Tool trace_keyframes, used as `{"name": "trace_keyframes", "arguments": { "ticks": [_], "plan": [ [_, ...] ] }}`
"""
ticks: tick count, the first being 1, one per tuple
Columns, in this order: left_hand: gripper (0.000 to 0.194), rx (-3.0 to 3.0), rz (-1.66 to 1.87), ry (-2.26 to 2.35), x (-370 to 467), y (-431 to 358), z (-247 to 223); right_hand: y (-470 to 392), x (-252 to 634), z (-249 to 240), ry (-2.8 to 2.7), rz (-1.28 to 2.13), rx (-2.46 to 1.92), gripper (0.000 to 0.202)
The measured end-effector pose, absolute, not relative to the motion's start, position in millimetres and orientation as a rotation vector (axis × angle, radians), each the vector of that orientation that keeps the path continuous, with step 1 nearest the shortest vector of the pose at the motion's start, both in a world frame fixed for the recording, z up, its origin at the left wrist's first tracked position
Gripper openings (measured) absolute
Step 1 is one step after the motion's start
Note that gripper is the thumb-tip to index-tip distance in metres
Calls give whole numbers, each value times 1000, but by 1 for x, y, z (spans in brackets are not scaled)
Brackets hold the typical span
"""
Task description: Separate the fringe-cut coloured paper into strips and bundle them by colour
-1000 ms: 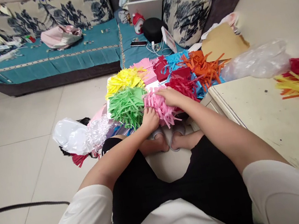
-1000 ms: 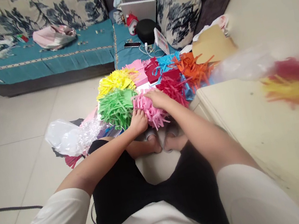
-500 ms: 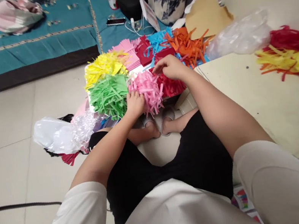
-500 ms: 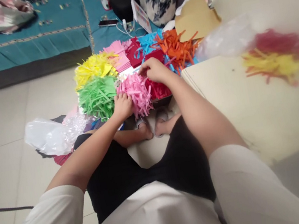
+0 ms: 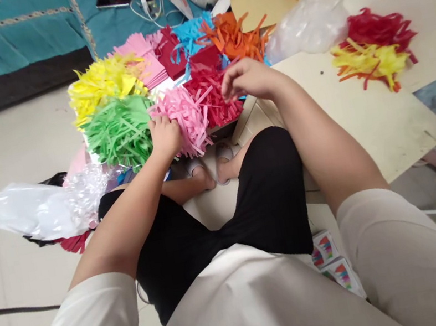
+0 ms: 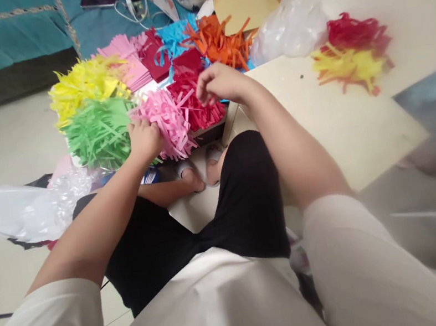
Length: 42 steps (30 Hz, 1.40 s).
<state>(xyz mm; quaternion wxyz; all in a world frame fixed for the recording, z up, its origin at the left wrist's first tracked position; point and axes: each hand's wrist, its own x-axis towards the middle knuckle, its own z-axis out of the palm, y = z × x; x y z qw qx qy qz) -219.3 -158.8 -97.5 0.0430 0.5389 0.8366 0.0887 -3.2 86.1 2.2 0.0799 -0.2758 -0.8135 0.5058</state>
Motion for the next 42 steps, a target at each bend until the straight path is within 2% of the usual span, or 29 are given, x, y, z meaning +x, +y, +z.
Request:
{"name": "trace_keyframes", "arguments": {
  "ticks": [3, 5, 10, 13, 16, 18, 20, 22, 25, 28, 33, 36, 42],
  "plan": [
    [48, 1656, 260, 2582, -219, -156, -98, 68, 40, -10, -2485, 1717, -978, 12],
    [47, 1663, 255, 2606, -219, -155, -98, 54, 57, -29, -2524, 1818, -1067, 20],
    [46, 1720, 175, 2604, -212, -163, -92, 20, 62, -63, -2672, 1872, -1126, 31],
    [46, 1820, 127, 2542, -202, -174, -93, 21, 55, -49, -2620, 1910, -1028, 35],
    [44, 1883, 45, 2508, -192, -182, -98, 38, 24, -15, -2525, 1996, -779, 43],
    [45, 1879, 4, 2498, -186, -185, -100, 49, -19, 7, -2693, 1811, -631, 45],
    [45, 1859, -14, 2486, -181, -186, -102, 51, -72, 18, -2887, 1384, -584, 46],
    [44, 1847, -44, 2464, -178, -187, -104, 45, -122, 16, -2983, 974, -623, 47],
    [42, 1831, -133, 2426, -177, -187, -105, 28, -166, -4, -3168, 560, -657, 58],
    [39, 1833, -153, 2418, -180, -187, -105, 12, -170, -24, -3279, 416, -624, 72],
    [36, 1831, -96, 2417, -191, -181, -92, 3, -146, -27, -3233, 373, -606, 49],
    [32, 1794, 62, 2449, -203, -174, -75, 9, -131, -18, -3160, 324, -630, 38],
    [25, 1580, 994, 2645, -237, -170, -53, 24, -112, -1, -3007, 421, -647, 36]
  ]
}}
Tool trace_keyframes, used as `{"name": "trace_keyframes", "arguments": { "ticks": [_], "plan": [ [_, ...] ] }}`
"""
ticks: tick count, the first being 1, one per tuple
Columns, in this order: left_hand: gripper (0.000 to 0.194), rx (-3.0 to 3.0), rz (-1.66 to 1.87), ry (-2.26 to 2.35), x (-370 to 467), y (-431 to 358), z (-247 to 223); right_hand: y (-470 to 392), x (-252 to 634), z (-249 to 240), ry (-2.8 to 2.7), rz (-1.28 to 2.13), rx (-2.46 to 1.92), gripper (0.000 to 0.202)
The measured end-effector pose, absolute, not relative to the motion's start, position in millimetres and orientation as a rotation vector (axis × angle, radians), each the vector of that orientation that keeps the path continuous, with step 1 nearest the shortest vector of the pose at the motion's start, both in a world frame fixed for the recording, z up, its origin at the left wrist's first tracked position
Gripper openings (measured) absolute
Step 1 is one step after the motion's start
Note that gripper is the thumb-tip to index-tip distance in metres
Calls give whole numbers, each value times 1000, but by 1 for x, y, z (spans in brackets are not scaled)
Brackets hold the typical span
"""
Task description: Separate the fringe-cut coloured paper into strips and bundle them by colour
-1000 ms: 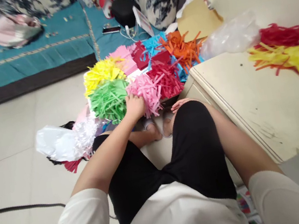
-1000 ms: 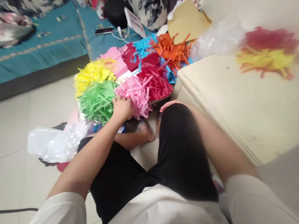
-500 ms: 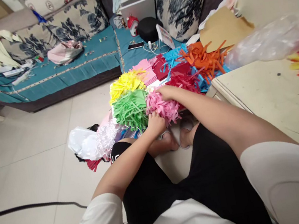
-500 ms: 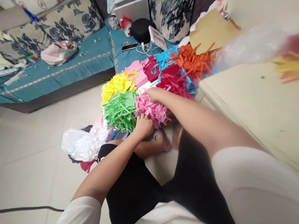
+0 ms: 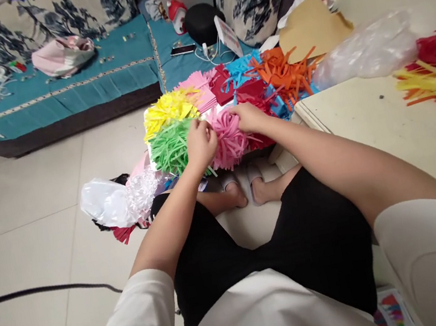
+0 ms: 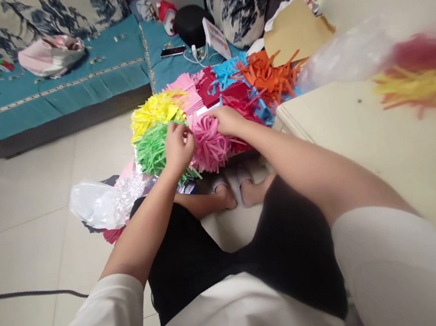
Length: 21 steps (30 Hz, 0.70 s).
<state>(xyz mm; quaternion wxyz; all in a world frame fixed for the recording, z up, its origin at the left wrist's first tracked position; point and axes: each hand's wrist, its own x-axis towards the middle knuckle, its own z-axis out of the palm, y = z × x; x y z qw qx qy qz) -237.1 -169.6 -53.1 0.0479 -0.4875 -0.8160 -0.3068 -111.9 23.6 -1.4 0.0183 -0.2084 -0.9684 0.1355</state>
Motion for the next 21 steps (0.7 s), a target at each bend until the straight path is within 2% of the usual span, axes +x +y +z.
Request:
{"name": "trace_keyframes", "arguments": {
  "ticks": [2, 7, 10, 14, 18, 21],
  "plan": [
    [26, -1453, -1104, -2397, -247, -171, -55, 21, -112, 2, -2986, 432, -568, 35],
    [58, -1695, -1218, -2354, -258, -172, -67, 6, -112, 5, -2912, 427, -465, 39],
    [51, -1671, -1169, -2473, -258, -171, -69, 1, -108, 7, -2930, 388, -482, 42],
    [27, -1612, -1104, -2577, -263, -165, -65, 3, -102, 8, -2882, 483, -406, 39],
    [32, -1472, -1334, -2522, -271, -165, -62, 11, -101, 0, -2752, 479, -399, 20],
    [35, -1251, -1502, -2459, -277, -172, -59, 17, -101, -7, -2693, 485, -394, 17]
  ]
}}
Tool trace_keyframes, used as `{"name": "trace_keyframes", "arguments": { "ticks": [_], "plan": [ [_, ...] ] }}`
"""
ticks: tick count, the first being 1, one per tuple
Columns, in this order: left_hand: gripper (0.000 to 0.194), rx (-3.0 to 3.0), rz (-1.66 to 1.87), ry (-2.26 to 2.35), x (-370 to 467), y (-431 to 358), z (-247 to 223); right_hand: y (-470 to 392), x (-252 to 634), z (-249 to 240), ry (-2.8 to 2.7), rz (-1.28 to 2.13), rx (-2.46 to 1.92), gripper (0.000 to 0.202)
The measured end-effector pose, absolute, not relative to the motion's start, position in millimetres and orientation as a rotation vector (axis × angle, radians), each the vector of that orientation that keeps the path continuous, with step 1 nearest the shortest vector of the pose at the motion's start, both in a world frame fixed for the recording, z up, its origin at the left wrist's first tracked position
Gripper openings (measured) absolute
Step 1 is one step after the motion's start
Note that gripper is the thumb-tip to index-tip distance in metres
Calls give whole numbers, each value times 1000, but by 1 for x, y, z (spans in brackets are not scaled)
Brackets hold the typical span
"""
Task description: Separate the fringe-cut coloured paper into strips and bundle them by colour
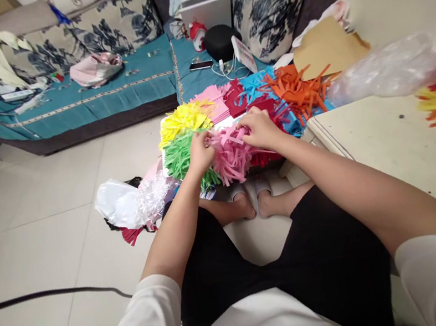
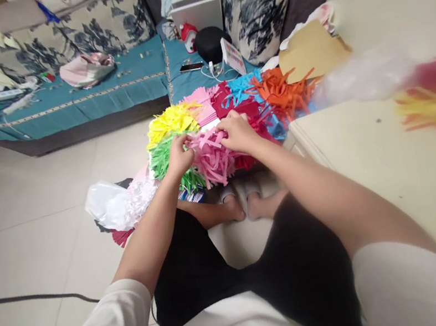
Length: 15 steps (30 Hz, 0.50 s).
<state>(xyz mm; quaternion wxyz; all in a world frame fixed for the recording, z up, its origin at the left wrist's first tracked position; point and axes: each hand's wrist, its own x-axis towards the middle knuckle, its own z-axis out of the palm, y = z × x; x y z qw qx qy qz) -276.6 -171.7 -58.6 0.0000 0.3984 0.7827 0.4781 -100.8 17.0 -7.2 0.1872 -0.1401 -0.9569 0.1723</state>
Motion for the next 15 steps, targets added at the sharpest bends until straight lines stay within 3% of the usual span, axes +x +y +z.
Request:
{"name": "trace_keyframes", "arguments": {
  "ticks": [5, 10, 15],
  "plan": [
    [42, 1156, 1875, 2667, -279, -188, -34, 21, -94, -5, -2661, 495, -222, 22],
    [18, 1784, 1420, 2456, -257, -193, -9, 16, -86, 2, -2590, 444, -60, 25],
    [11, 1837, 1186, 2556, -241, -198, 1, 17, -87, -1, -2576, 489, -71, 24]
  ]
}}
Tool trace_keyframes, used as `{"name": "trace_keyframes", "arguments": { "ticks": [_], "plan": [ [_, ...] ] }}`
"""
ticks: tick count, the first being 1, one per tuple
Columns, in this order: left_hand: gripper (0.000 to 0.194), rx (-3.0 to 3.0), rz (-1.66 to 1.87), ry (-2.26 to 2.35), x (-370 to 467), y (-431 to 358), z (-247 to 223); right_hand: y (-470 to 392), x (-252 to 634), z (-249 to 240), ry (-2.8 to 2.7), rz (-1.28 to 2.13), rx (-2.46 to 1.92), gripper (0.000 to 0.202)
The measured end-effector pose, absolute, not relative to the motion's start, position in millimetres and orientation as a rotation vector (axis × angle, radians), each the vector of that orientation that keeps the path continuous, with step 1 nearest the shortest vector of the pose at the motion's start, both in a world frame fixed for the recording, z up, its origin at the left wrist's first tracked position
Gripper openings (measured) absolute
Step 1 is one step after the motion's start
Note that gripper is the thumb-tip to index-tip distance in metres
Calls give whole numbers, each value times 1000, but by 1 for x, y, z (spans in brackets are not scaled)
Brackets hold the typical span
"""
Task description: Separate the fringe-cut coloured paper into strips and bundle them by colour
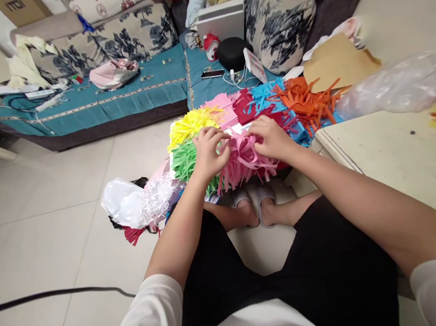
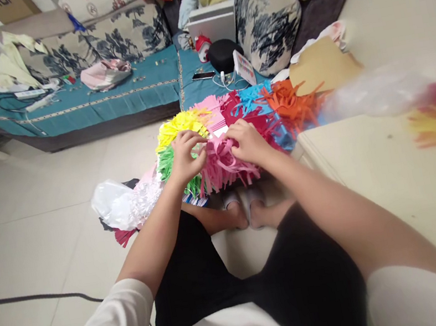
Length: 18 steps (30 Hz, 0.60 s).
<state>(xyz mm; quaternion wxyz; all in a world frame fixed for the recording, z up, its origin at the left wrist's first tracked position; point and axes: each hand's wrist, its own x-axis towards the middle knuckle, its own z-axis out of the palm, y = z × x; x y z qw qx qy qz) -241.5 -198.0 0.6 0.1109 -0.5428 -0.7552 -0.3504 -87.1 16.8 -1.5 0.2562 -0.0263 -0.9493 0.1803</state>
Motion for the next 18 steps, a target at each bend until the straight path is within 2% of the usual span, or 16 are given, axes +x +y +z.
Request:
{"name": "trace_keyframes", "arguments": {
  "ticks": [5, 8, 11, 14, 16, 18],
  "plan": [
    [10, -1606, -1001, -2306, -241, -196, 1, 13, -93, -5, -2552, 573, -29, 22],
    [12, -1614, -1011, -2377, -244, -194, -1, 19, -90, 3, -2586, 739, -8, 24],
    [14, -1703, -1095, -2377, -248, -196, 1, 33, -77, 21, -2583, 1142, -42, 44],
    [15, -2146, -1198, -2282, -245, -200, 3, 39, -63, 39, -2399, 1506, -85, 58],
    [13, -2547, -1161, -2221, -237, -200, 4, 36, -59, 45, -2339, 1588, -86, 52],
    [12, -2630, -1003, -2251, -225, -197, 2, 29, -61, 45, -2384, 1593, -74, 41]
  ]
}}
